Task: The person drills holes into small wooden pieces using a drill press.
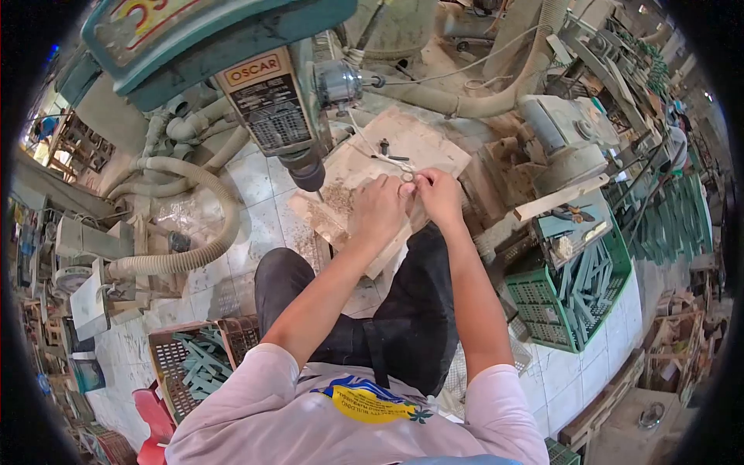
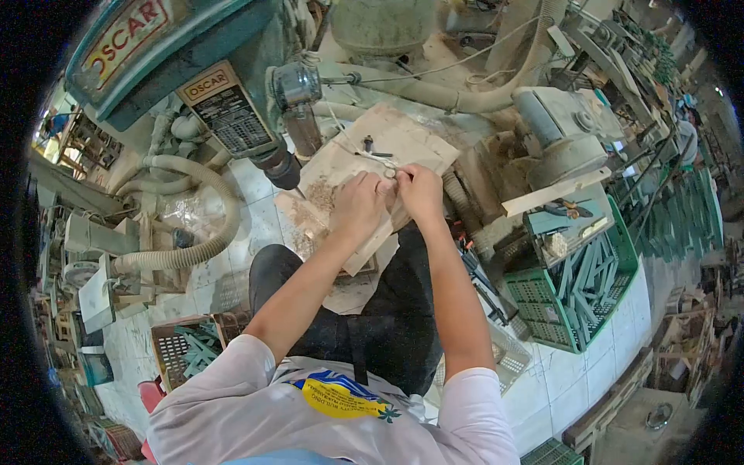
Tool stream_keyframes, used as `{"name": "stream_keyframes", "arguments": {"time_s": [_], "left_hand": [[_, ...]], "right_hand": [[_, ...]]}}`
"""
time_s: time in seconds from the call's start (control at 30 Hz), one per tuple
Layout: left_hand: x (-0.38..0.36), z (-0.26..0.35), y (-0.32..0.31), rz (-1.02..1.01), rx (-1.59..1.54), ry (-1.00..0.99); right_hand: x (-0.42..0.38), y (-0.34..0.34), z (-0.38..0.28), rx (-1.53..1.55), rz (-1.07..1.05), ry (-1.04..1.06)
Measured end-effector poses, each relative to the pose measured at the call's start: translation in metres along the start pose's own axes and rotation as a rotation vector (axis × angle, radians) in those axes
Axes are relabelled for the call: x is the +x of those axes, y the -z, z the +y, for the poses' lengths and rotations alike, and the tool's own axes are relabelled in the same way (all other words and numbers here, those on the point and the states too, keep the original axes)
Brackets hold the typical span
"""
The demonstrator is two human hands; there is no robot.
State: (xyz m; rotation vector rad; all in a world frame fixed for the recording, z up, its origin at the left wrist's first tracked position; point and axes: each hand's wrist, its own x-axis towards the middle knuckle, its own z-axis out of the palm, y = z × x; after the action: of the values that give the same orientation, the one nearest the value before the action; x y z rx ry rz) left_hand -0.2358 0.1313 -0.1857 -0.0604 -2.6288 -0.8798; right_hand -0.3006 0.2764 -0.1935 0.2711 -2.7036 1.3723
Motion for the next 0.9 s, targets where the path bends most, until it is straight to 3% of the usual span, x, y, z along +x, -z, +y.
{"name": "stream_keyframes", "arguments": {"time_s": [0.13, 0.27, 0.37, 0.47, 0.53, 0.57, 0.63, 0.73, 0.9], "left_hand": [[-0.001, -0.002, 0.001, 0.009, -0.017, -0.011], [-0.008, -0.007, 0.004, -0.025, -0.067, 0.013], [-0.015, -0.015, 0.006, 0.064, -0.082, -0.098], [-0.016, -0.019, 0.010, 0.015, -0.307, -0.001], [-0.017, -0.022, 0.013, -0.080, -0.658, 0.205], [-0.019, -0.020, 0.015, -0.075, -0.655, 0.209], [-0.025, 0.001, 0.032, -0.201, -1.053, 0.405], [-0.035, 0.014, 0.044, -0.225, -1.223, 0.528], [-0.045, 0.032, 0.049, -0.132, -1.563, 0.523]], "right_hand": [[-0.008, -0.001, 0.012, 0.278, -0.002, -0.126], [-0.019, 0.001, 0.018, 0.259, -0.023, -0.052], [-0.026, 0.002, 0.017, 0.224, -0.005, 0.006], [-0.035, 0.005, 0.008, 0.199, 0.056, 0.082], [-0.052, 0.013, -0.014, 0.467, -0.065, 0.047], [-0.060, 0.014, -0.024, 0.469, -0.071, 0.048], [-0.077, 0.014, -0.038, 0.611, -0.089, 0.108], [-0.090, 0.018, -0.037, 0.651, -0.076, 0.013], [-0.107, 0.025, -0.049, 0.869, -0.042, 0.005]]}}
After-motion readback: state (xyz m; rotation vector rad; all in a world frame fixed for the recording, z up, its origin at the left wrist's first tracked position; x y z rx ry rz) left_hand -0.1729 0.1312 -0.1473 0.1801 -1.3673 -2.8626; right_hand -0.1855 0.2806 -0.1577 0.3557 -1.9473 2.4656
